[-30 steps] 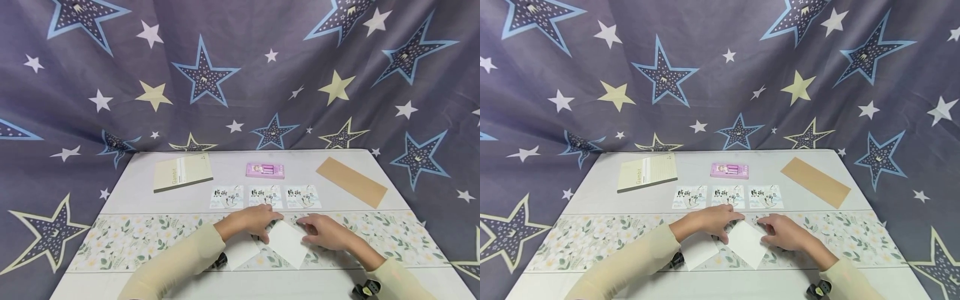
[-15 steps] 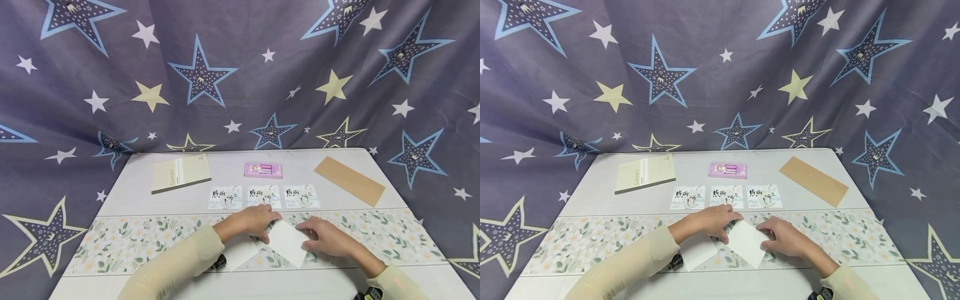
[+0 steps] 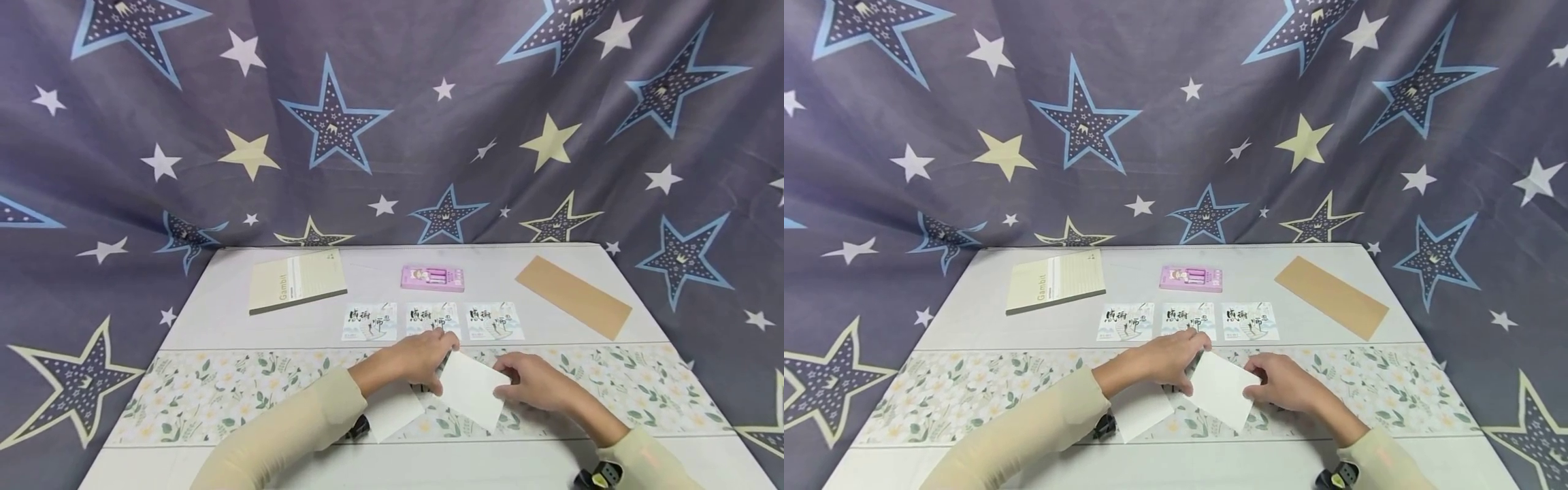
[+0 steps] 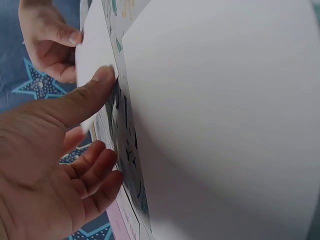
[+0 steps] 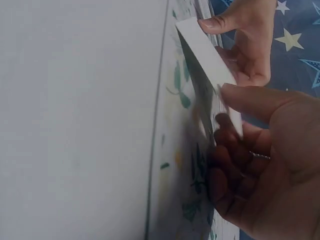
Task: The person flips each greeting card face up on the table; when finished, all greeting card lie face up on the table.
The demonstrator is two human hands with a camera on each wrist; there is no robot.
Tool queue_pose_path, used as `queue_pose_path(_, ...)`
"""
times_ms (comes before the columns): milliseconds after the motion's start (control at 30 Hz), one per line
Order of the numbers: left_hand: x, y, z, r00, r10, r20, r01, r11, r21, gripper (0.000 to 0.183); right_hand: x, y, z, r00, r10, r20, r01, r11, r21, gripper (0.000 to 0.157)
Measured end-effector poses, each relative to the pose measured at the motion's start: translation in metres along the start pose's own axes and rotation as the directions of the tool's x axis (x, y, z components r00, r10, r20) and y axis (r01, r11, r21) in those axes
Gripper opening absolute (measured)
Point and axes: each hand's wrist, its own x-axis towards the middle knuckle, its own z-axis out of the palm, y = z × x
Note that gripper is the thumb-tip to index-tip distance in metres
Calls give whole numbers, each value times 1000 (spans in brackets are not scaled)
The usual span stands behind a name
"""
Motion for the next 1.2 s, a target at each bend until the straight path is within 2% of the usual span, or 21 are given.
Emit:
queue_pose_path(133, 1, -2, 0, 999, -1, -49, -4, 995, -103, 69, 0, 3, -3, 1000, 12, 3, -13, 994, 107, 14)
queue_pose_path(267, 2, -4, -1, 990, 15, -140, -41, 981, -192, 55, 1, 7, -6, 997, 47, -66, -36, 986, 161, 13)
queue_pose_path(367, 2, -4, -1, 976, 20, -215, -66, 975, -210, 50, 0, 11, -8, 991, 73, -115, -52, 983, 176, 11)
queue_pose_path(467, 4, -5, -1, 966, 26, -259, -78, 978, -192, 42, -4, 15, -10, 990, 78, -117, -53, 978, 201, 12)
queue_pose_path(567, 5, -5, -2, 957, 58, -286, -101, 985, -139, 22, -8, 20, -11, 995, 62, -84, -39, 967, 252, 15)
queue_pose_path(667, 7, -5, -3, 936, 112, -333, -147, 986, -82, 8, -10, 24, -12, 996, 57, -68, -30, 940, 341, 18)
queue_pose_path(767, 8, -5, -4, 918, 131, -373, -178, 980, -92, 5, -9, 28, -16, 995, 55, -78, -16, 902, 431, 26)
queue_pose_path(833, 9, -4, -5, 918, 121, -377, -182, 975, -128, 10, -9, 30, -19, 994, 67, -84, -18, 872, 489, 31)
queue_pose_path(1000, 9, -3, -5, 936, 106, -336, -195, 951, -242, 18, -12, 34, -26, 995, 67, -78, -9, 809, 587, 36)
queue_pose_path(1100, 9, -1, -4, 941, 128, -312, -217, 939, -268, 22, -15, 35, -30, 994, 73, -87, -9, 815, 580, 39)
queue_pose_path(1200, 9, 1, -3, 946, 138, -295, -222, 936, -273, 25, -16, 35, -34, 990, 97, -104, -30, 858, 512, 37)
